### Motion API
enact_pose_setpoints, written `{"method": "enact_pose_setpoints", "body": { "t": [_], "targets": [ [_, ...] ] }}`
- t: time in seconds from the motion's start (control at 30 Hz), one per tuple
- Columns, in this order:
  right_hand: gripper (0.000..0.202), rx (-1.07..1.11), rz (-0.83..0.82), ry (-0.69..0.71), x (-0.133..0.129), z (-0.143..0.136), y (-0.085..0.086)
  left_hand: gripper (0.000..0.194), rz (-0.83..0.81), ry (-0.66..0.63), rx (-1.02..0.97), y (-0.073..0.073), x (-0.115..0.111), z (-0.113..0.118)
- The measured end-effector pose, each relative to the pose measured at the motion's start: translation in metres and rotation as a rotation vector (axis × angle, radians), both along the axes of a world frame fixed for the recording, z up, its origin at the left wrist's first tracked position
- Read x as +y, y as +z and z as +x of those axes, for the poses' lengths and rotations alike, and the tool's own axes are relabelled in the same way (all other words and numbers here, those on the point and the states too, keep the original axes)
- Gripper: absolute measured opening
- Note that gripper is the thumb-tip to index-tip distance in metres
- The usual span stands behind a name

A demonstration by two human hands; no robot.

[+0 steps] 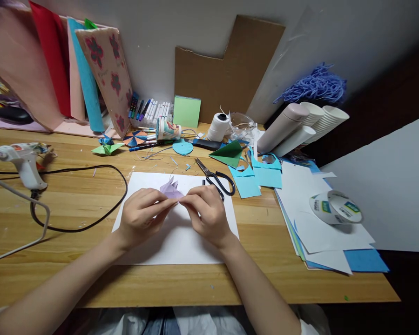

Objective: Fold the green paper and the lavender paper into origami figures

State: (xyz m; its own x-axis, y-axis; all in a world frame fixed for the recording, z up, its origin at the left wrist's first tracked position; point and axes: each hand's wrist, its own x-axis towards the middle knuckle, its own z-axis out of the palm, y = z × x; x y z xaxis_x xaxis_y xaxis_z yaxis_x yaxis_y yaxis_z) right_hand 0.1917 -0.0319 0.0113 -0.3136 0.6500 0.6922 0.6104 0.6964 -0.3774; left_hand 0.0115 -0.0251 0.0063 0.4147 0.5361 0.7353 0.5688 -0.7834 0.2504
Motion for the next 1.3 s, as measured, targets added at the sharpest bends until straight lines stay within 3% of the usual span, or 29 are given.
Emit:
{"method": "enact_pose_setpoints", "body": {
  "t": [0.1, 0.27, 0.33, 0.57, 0.8, 0.9, 1.03, 1.17, 1.3],
  "targets": [
    [0.02, 0.005, 0.041, -0.017, -0.002, -0.001, -0.001, 0.018, -0.043, -0.016, -0.041, 0.001, -0.001, 0.002],
    [0.021, 0.073, 0.038, -0.059, 0.001, 0.001, -0.002, 0.007, -0.358, -0.046, -0.27, 0.01, 0.0, 0.003],
    [0.02, 0.086, 0.033, -0.081, 0.002, 0.002, -0.003, 0.007, -0.408, -0.02, -0.277, 0.012, 0.001, 0.001],
    [0.019, 0.082, 0.003, -0.042, 0.004, 0.002, -0.002, 0.012, -0.278, 0.063, -0.152, 0.011, 0.002, -0.003],
    [0.017, 0.128, -0.063, 0.041, 0.006, 0.003, -0.004, 0.01, -0.283, 0.047, -0.124, 0.011, 0.001, -0.001],
    [0.018, 0.101, -0.03, 0.02, 0.006, 0.005, -0.004, 0.006, -0.455, 0.03, -0.21, 0.009, 0.002, 0.002],
    [0.019, 0.071, 0.014, -0.007, 0.007, 0.007, -0.003, 0.037, -0.931, 0.027, -0.583, 0.002, 0.007, 0.006],
    [0.022, -0.028, 0.01, 0.073, 0.007, 0.005, -0.004, 0.044, -1.485, -0.203, -0.881, -0.001, 0.01, 0.007],
    [0.035, -0.107, -0.088, 0.239, 0.006, 0.001, -0.006, 0.035, -1.589, -0.259, -1.009, 0.004, 0.01, 0.008]
  ]
}}
